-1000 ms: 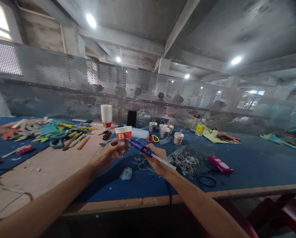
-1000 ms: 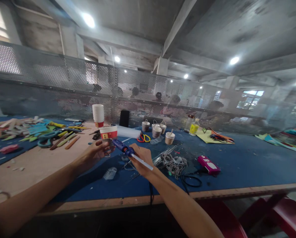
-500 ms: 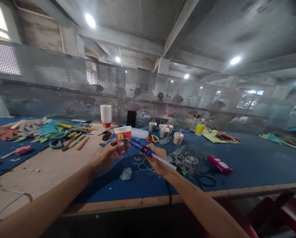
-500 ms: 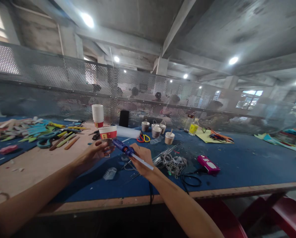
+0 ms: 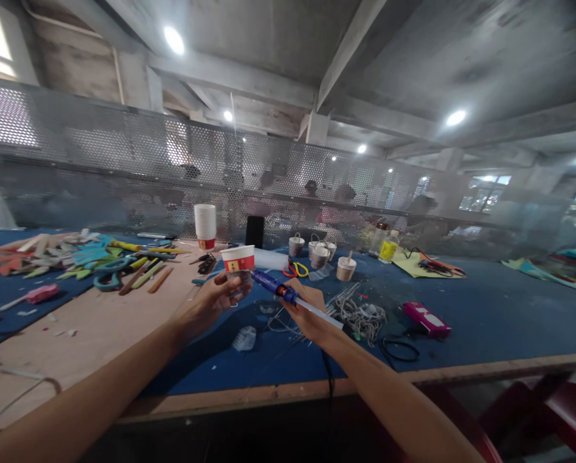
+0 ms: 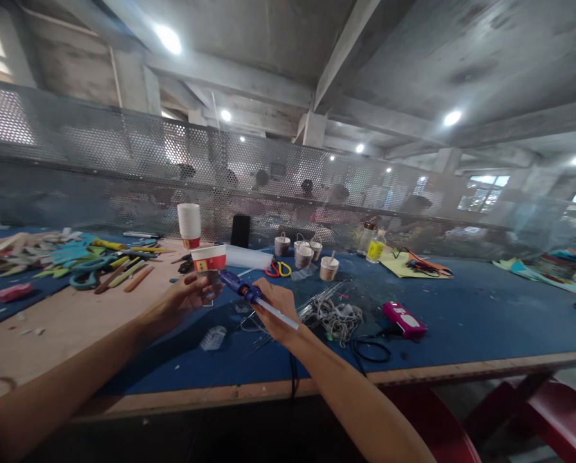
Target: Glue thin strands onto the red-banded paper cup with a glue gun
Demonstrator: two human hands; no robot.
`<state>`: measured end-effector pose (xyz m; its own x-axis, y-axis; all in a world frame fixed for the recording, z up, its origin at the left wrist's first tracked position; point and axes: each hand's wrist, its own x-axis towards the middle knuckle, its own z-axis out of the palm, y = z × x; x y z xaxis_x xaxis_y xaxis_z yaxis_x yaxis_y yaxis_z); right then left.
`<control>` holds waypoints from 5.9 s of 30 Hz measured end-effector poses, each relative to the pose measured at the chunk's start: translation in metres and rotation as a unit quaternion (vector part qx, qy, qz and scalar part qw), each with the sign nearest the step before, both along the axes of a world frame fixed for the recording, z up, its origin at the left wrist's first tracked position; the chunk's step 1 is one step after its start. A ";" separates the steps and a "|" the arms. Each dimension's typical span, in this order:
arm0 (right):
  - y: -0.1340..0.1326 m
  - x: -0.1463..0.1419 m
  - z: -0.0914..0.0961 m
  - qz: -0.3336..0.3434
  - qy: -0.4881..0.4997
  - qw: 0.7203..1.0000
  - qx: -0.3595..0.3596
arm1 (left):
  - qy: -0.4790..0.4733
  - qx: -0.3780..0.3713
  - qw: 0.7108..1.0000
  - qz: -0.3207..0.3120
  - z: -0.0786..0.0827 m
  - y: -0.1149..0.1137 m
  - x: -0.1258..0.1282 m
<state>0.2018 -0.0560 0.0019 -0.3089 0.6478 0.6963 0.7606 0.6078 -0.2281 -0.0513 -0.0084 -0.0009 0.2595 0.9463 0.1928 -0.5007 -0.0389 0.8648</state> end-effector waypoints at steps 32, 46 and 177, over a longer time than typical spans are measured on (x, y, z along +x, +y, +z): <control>0.009 -0.002 0.000 -0.002 0.139 0.989 -0.055 | -0.020 -0.011 1.000 -0.014 0.000 0.000 -0.002; 0.060 0.043 -0.011 -0.044 0.353 0.866 -0.350 | -0.023 -0.017 1.000 -0.002 0.004 -0.004 0.001; 0.043 -0.052 0.006 0.161 0.539 0.752 -0.344 | 0.048 0.000 0.998 -0.031 0.003 -0.008 0.007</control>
